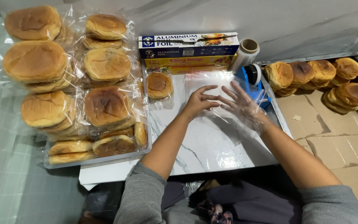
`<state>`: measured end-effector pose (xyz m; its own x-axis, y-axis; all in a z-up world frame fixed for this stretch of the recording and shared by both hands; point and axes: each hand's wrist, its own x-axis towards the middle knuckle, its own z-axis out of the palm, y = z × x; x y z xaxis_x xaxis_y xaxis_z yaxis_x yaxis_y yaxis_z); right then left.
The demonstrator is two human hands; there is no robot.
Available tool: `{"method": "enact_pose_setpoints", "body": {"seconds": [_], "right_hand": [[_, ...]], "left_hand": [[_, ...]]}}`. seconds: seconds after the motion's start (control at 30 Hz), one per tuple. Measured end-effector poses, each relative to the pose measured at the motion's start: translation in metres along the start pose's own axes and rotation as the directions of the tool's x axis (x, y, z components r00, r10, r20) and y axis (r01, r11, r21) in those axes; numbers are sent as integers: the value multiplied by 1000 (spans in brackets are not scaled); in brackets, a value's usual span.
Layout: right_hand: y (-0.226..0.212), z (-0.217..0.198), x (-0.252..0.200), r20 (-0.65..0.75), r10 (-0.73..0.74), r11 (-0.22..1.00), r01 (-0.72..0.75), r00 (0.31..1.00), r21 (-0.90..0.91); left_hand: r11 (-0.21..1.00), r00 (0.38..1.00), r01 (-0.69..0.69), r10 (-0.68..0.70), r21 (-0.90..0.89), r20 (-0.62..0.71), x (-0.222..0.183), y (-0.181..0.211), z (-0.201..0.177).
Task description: The person is individually placing bread buns into small plastic bags at a packaging station.
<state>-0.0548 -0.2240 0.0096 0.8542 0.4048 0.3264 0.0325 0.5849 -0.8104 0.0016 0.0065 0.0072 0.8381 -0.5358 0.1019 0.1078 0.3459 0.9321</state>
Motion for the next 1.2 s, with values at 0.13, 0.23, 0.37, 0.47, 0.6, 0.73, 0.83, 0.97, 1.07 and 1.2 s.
{"method": "enact_pose_setpoints", "body": {"seconds": [0.13,0.23,0.37,0.47,0.6,0.73,0.83,0.97,1.07,1.2], "right_hand": [[-8,26,8,13,71,995,-70,997,-65],[-7,7,23,81,53,999,-53,995,-6],[-10,1,24,36,41,979,-33,998,-201],[-14,31,13,-129,-10,970,-22,992,-242],[-31,80,6,-366,15,951,-126,931,-281],[-26,77,3,-351,0,956,-104,936,-276],[-21,65,5,-305,-28,970,-48,952,-238],[-24,64,8,-289,-83,958,-4,954,-286],[-25,47,21,-229,-112,948,35,967,-315],[-47,47,42,-117,-211,935,166,970,-312]], "left_hand": [[999,998,33,-35,33,51,0,-12,8],[996,998,42,-46,83,45,-1,-7,7],[997,1000,-11,12,73,-10,1,-10,7],[993,999,-34,35,116,-7,-2,-9,9],[974,999,-21,15,225,31,-10,0,17],[964,999,-22,13,263,34,-11,-3,19],[955,997,-64,50,290,55,-14,-1,18],[940,994,-99,78,327,78,-23,6,22],[934,992,-125,121,333,33,-20,0,17],[971,984,-149,165,185,-71,-4,-15,6]]}}
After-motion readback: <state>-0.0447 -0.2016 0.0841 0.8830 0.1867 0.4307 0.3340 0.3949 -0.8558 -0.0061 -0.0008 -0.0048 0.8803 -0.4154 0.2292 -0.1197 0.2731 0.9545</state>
